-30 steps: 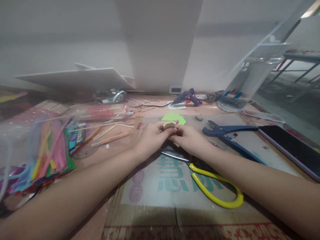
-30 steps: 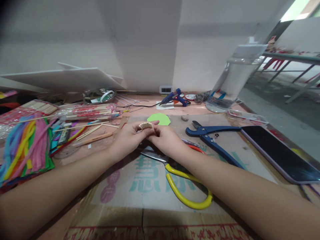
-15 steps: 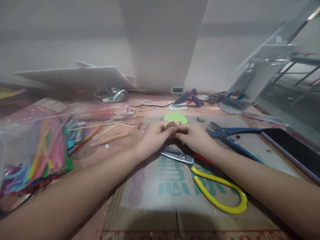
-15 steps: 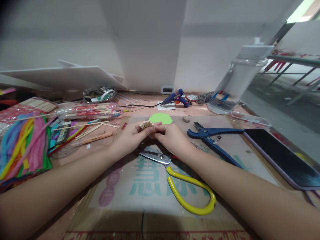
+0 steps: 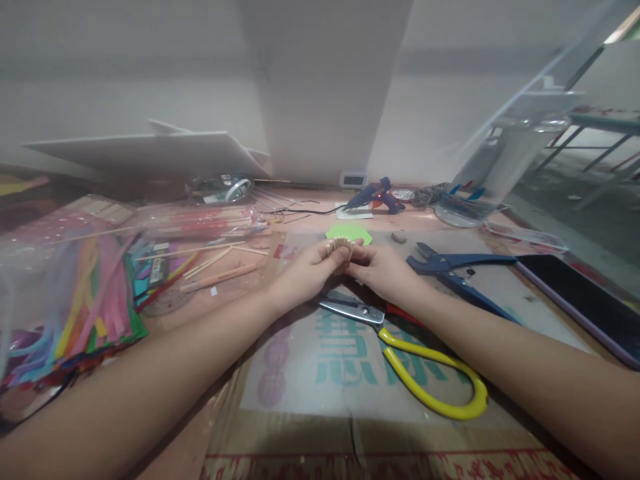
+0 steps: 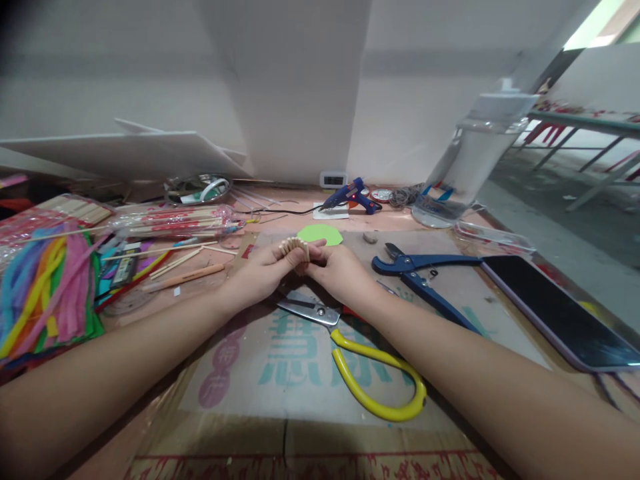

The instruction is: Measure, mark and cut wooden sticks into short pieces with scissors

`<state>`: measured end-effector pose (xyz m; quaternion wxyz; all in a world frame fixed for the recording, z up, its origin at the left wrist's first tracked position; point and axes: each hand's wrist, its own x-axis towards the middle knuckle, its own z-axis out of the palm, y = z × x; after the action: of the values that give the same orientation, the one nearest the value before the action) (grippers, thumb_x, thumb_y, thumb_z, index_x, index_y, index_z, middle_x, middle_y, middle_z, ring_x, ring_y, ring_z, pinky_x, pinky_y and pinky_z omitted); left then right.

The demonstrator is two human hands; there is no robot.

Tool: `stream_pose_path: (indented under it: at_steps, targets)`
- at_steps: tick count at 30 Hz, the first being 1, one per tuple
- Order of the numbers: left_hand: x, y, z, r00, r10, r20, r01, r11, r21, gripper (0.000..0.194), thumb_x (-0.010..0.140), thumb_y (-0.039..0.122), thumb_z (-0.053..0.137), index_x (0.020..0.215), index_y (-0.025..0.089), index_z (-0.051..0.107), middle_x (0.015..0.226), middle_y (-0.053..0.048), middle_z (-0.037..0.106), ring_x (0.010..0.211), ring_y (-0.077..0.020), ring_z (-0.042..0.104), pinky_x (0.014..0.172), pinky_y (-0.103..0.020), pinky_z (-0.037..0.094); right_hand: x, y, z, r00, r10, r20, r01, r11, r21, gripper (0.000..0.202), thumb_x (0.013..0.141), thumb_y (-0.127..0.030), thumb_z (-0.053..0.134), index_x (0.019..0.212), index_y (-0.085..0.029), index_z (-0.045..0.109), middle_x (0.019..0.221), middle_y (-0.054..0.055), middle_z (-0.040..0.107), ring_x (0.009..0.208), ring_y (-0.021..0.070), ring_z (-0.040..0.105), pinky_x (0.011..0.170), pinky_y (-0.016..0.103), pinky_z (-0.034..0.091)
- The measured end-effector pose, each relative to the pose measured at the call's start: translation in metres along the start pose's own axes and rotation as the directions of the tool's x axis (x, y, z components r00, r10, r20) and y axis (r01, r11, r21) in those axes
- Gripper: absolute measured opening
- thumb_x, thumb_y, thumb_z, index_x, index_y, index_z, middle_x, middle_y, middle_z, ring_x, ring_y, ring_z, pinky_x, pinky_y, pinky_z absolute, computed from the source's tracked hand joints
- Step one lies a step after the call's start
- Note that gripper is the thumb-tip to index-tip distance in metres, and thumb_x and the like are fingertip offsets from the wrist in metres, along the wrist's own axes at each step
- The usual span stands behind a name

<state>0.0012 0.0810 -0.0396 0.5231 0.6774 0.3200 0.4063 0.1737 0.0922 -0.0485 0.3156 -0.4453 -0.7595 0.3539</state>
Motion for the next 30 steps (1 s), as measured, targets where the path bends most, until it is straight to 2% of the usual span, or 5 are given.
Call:
stream_pose_path:
  at_steps: [6,11,14,21,30]
  targets:
    - [0.003,-0.006,-0.001,0.998,0.021,0.065,-0.023,0.999,0.024,0.05,0.091,0.061,0.056,0.105,0.016,0.072,0.134,-0.013,0.067,0.13,-0.0265,0.057,0.117,-0.041,0.037,0.001,0.0,0.001,1.0,-0.001,-0.011,0.001,0.999,-0.033,0.019,0.082,-0.033,0.067,0.081,-0.017,0.076,0.081,0.003,0.076,0.079,0.0227,0.067,0.073,0.031,0.049]
    - [0.004,-0.009,0.0,0.996,0.041,0.075,-0.046,0.997,0.058,0.043,0.091,0.056,0.058,0.097,0.016,0.071,0.123,-0.013,0.071,0.123,-0.0279,0.061,0.114,-0.043,0.04,0.002,-0.002,0.003,1.0,0.0,-0.009,0.0,0.998,-0.058,0.019,0.076,-0.033,0.074,0.065,-0.018,0.071,0.071,0.004,0.073,0.072,0.0212,0.065,0.069,0.03,0.048]
    - [0.004,-0.009,-0.002,0.998,0.015,0.069,-0.016,1.0,0.019,0.043,0.088,0.058,0.062,0.097,0.017,0.072,0.123,-0.012,0.071,0.122,-0.0293,0.061,0.112,-0.044,0.042,0.002,-0.004,0.003,1.0,-0.001,0.008,0.002,0.999,-0.053,0.016,0.079,-0.03,0.07,0.069,-0.018,0.073,0.072,0.002,0.073,0.073,0.0207,0.065,0.07,0.029,0.049]
    - [0.008,-0.013,-0.012,0.993,-0.116,0.019,0.116,0.954,-0.278,0.048,0.082,0.058,0.07,0.111,0.02,0.072,0.139,-0.014,0.065,0.121,-0.0298,0.065,0.105,-0.044,0.049,0.001,-0.013,0.0,1.0,0.012,0.024,-0.01,0.998,-0.057,0.02,0.087,-0.026,0.059,0.087,-0.017,0.077,0.083,0.003,0.078,0.076,0.0192,0.066,0.071,0.028,0.047]
    - [0.002,0.0,-0.002,0.995,-0.034,0.097,0.045,0.992,-0.117,0.048,0.087,0.06,0.063,0.115,0.022,0.073,0.148,-0.01,0.057,0.137,-0.0295,0.052,0.118,-0.045,0.036,0.0,-0.003,0.003,0.997,0.069,-0.028,-0.071,0.995,-0.066,0.019,0.08,-0.032,0.066,0.081,-0.015,0.075,0.074,0.003,0.073,0.069,0.02,0.063,0.062,0.028,0.043]
